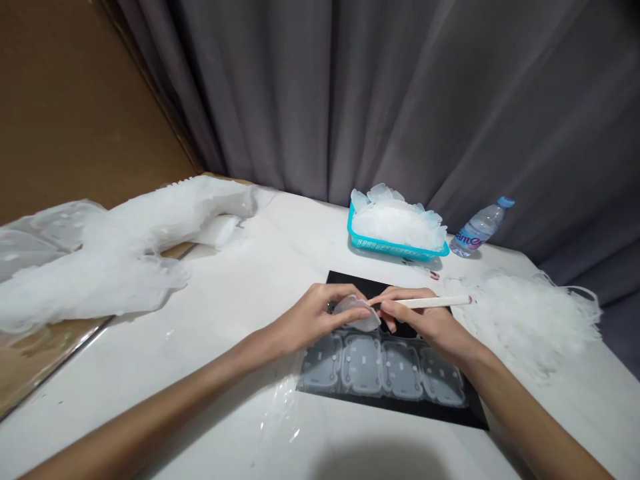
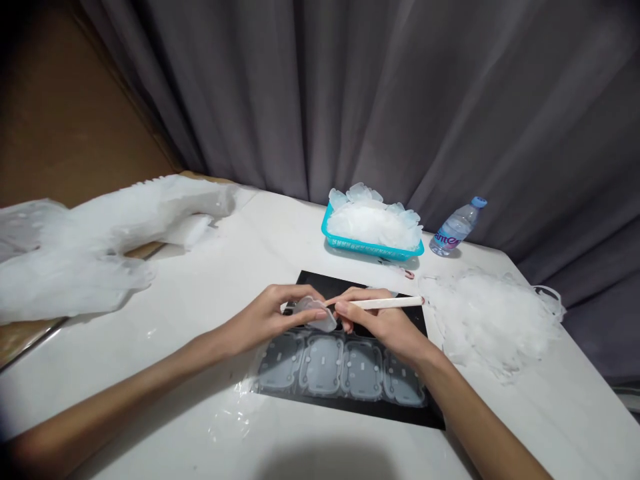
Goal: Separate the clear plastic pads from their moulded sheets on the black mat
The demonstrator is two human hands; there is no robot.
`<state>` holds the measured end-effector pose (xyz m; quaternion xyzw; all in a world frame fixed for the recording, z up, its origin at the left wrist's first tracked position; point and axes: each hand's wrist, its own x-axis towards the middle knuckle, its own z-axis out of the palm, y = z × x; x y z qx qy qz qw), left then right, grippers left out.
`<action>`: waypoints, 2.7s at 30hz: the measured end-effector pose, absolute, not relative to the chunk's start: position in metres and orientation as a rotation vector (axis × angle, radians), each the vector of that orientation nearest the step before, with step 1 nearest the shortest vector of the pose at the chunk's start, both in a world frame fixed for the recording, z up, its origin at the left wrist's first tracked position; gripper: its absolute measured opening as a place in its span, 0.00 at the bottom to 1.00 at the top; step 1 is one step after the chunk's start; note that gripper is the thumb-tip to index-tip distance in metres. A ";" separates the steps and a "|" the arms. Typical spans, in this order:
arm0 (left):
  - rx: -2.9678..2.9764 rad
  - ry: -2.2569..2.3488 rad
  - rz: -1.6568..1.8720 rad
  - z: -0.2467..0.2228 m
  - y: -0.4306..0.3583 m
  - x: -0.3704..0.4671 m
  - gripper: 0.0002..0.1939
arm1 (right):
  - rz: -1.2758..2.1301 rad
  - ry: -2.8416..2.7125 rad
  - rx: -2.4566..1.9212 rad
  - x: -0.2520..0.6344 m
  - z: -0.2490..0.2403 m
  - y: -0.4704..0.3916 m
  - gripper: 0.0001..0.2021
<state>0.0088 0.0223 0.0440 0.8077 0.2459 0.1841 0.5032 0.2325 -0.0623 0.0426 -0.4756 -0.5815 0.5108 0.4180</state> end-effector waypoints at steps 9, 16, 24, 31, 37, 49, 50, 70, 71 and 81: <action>1.636 0.689 0.422 0.041 0.017 0.005 0.15 | 1.203 -1.319 -1.182 0.242 0.038 -0.062 0.10; 1.497 0.673 0.424 0.047 0.010 0.003 0.13 | 0.917 -1.663 -1.287 0.217 0.040 -0.075 0.12; 1.453 0.694 0.415 0.048 0.007 0.003 0.14 | 0.888 -1.573 -1.353 0.210 0.033 -0.078 0.11; 1.493 0.746 0.519 0.047 0.012 0.001 0.16 | 0.934 -1.631 -1.233 0.206 0.015 -0.075 0.10; 1.382 0.738 0.555 0.037 0.024 -0.003 0.18 | 0.926 -1.667 -1.223 0.196 0.005 -0.073 0.10; 1.417 0.718 0.554 0.033 0.028 -0.003 0.19 | 0.840 -1.681 -1.267 0.195 0.002 -0.072 0.09; 1.415 0.719 0.550 0.033 0.027 -0.002 0.19 | 0.825 -1.691 -1.264 0.194 0.002 -0.072 0.09; 1.695 0.723 0.405 0.056 0.042 -0.020 0.15 | 0.318 -1.574 -1.586 0.236 0.000 -0.037 0.11; 1.696 0.716 0.412 0.055 0.042 -0.020 0.14 | 0.275 -1.556 -1.596 0.238 -0.001 -0.035 0.12; 1.642 0.682 0.554 0.028 0.024 -0.002 0.14 | 0.653 -1.725 -1.365 0.199 0.020 -0.057 0.09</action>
